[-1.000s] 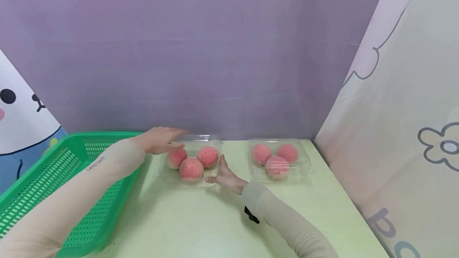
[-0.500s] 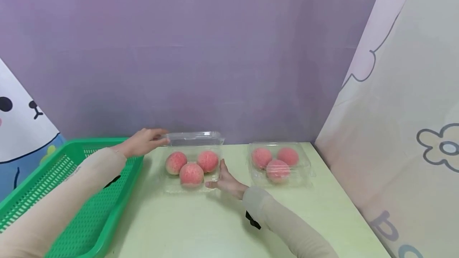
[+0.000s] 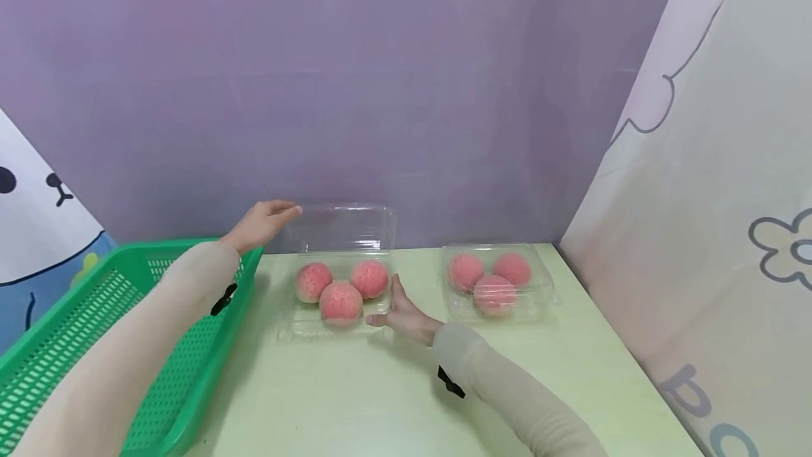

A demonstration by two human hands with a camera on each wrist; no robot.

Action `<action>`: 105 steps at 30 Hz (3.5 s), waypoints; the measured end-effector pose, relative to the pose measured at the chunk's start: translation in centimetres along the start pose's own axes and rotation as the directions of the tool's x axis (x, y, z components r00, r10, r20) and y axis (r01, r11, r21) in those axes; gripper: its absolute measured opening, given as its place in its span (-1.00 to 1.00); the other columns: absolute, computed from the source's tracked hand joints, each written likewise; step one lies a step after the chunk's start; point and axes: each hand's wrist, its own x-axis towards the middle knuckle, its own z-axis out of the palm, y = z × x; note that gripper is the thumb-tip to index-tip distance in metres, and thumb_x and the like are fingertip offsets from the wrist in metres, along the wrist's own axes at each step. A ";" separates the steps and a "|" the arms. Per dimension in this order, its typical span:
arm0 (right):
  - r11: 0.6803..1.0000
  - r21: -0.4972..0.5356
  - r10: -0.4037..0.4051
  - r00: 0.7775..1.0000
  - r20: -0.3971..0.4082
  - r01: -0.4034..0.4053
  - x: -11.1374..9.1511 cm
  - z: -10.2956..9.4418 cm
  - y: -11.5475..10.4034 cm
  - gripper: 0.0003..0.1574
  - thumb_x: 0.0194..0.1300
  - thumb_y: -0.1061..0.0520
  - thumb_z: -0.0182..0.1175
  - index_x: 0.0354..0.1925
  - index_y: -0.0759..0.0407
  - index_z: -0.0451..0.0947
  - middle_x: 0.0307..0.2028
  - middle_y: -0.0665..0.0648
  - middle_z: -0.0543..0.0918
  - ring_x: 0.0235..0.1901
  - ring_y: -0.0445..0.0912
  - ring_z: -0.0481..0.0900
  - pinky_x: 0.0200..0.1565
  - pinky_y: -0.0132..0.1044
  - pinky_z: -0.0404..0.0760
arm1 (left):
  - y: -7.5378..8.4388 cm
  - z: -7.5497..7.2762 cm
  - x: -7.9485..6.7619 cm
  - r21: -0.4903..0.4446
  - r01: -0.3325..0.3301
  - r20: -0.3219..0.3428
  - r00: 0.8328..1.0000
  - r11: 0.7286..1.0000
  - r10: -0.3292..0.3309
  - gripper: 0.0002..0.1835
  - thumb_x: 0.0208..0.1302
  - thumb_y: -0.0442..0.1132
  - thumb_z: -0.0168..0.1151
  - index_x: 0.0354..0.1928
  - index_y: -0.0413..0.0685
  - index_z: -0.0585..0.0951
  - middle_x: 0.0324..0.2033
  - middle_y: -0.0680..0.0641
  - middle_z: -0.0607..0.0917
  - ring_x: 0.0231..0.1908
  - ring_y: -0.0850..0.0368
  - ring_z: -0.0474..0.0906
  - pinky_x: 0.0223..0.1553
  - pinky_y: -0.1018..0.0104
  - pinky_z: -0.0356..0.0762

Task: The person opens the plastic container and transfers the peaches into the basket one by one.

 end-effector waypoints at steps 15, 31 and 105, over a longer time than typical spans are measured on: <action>1.000 0.022 0.016 1.000 -0.002 -0.016 -1.7 -0.5 0.7 0.33 0.16 0.09 0.21 0.34 0.09 -0.70 0.39 0.15 -0.51 0.38 0.20 -0.33 0.33 0.13 -0.18 | 0.6 1.9 3.3 -0.147 0.068 -0.127 0.988 0.987 -0.087 -0.28 0.36 0.18 -0.38 0.37 -0.18 0.01 0.30 -0.27 0.19 0.28 -0.18 0.14 0.27 -0.06 0.12; 0.999 0.048 -0.001 1.000 0.004 0.001 -1.4 0.5 0.6 0.37 0.13 0.09 0.24 0.34 0.08 -0.70 0.39 0.14 -0.51 0.37 0.21 -0.30 0.33 0.12 -0.16 | -0.9 0.3 4.3 -0.312 0.092 -0.021 0.994 0.946 -0.104 -0.34 0.40 0.12 -0.59 0.37 -0.16 0.06 0.24 -0.33 0.29 0.23 -0.16 0.27 0.26 0.07 0.21; 0.998 0.061 -0.009 1.000 -0.010 0.009 -1.0 1.0 -0.1 0.34 0.14 0.13 0.22 0.35 0.12 -0.68 0.39 0.19 -0.51 0.37 0.20 -0.34 0.35 0.05 -0.18 | -2.3 7.5 1.0 0.466 -0.026 0.319 0.937 0.884 -0.141 -0.21 -0.05 -0.17 0.35 0.27 -0.18 0.27 0.17 -0.16 0.39 0.17 -0.09 0.29 0.17 -0.02 0.31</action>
